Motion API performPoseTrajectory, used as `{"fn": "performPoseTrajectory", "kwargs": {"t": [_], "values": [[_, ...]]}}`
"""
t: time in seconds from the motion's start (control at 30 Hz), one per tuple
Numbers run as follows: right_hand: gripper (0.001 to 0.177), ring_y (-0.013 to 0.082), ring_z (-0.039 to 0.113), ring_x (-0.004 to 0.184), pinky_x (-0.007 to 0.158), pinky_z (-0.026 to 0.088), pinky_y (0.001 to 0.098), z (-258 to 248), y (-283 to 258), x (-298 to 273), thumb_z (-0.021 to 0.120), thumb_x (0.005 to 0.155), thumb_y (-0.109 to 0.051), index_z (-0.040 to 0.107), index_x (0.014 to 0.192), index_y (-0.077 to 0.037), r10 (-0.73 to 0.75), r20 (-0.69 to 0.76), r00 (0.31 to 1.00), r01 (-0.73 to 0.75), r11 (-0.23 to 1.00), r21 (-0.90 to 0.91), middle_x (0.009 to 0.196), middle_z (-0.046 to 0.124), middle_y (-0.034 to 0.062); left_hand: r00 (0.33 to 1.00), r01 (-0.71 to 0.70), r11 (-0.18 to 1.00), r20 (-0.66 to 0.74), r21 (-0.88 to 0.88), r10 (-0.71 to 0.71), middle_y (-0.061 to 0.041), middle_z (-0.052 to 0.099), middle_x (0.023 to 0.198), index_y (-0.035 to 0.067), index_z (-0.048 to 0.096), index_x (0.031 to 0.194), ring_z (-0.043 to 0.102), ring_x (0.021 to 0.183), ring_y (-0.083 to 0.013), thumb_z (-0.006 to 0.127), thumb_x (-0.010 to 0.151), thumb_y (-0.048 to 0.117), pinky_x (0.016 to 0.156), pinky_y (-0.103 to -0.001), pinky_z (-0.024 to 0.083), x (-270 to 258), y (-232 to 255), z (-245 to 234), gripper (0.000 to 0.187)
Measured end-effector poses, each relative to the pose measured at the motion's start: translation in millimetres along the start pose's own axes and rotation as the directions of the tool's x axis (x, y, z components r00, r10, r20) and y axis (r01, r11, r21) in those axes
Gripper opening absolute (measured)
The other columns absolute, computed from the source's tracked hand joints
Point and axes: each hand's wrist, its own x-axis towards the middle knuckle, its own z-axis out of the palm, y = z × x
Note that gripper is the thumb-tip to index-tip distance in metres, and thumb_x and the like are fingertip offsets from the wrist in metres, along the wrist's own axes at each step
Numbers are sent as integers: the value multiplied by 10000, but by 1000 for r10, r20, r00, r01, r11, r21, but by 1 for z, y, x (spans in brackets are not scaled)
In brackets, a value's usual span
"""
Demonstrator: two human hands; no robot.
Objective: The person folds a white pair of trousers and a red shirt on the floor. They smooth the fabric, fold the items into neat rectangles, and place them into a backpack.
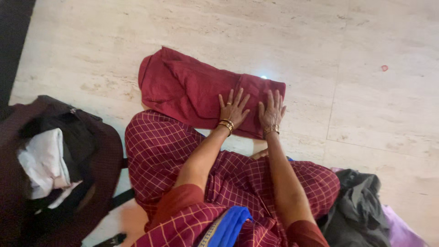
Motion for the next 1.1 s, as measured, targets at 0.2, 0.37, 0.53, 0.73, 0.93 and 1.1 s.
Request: {"fn": "performPoseTrajectory", "kwargs": {"t": [0.2, 0.37, 0.53, 0.73, 0.93, 1.1], "values": [[725, 312, 660, 1170, 1019, 537, 446, 3, 66, -48, 771, 879, -387, 494, 1454, -44, 392, 166, 905, -422, 775, 471, 1321, 664, 198, 995, -40, 997, 89, -60, 46, 1, 60, 1708, 294, 214, 1624, 92, 1569, -286, 390, 1032, 492, 1212, -676, 23, -56, -9, 12, 648], [625, 273, 700, 1058, 925, 595, 376, -9, 47, -40, 782, 844, -213, 539, 1357, 49, 240, 109, 965, -253, 727, 638, 1212, 691, 190, 984, -2, 993, 179, -121, 24, -8, 84, 1718, 286, 261, 1609, 87, 1572, -279, 381, 1020, 495, 1214, -659, 24, -49, -11, 10, 637], [617, 279, 688, 1120, 958, 571, 381, -18, -38, -38, 767, 868, -133, 516, 1408, 26, -104, -90, 990, 137, 793, 594, 1259, 687, 210, 987, 134, 575, 158, -807, -8, -29, 325, 1689, 226, 436, 1566, 293, 1576, -240, 299, 1065, 621, 1304, -529, 201, -24, -49, 22, 653], [692, 302, 706, 1084, 897, 585, 408, -1, -177, -67, 753, 937, -229, 414, 1511, -44, -322, 64, 944, 263, 859, 438, 1326, 648, 205, 959, 241, -180, 262, -954, -104, -87, 487, 1558, 99, 473, 1502, 401, 1454, -222, 410, 937, 630, 1188, -410, 239, -38, -138, -14, 778], [650, 241, 751, 1065, 875, 633, 365, 38, -171, -88, 700, 949, -325, 490, 1520, -93, -278, 69, 958, 193, 805, 561, 1219, 736, 149, 921, 206, -19, 201, -978, -334, -122, 684, 1304, -1, 580, 1376, 646, 1206, -236, 754, 857, 338, 1052, -358, 486, -42, -212, 10, 644], [738, 261, 686, 1022, 745, 615, 397, 66, -96, -74, 780, 890, -268, 378, 1475, -66, 121, 288, 950, -256, 828, 498, 1267, 643, 168, 865, 213, 141, 119, -967, -487, -122, 755, 1156, 10, 634, 1312, 729, 1044, -249, 765, 806, 132, 930, -357, 568, -37, -207, 31, 537]]}}
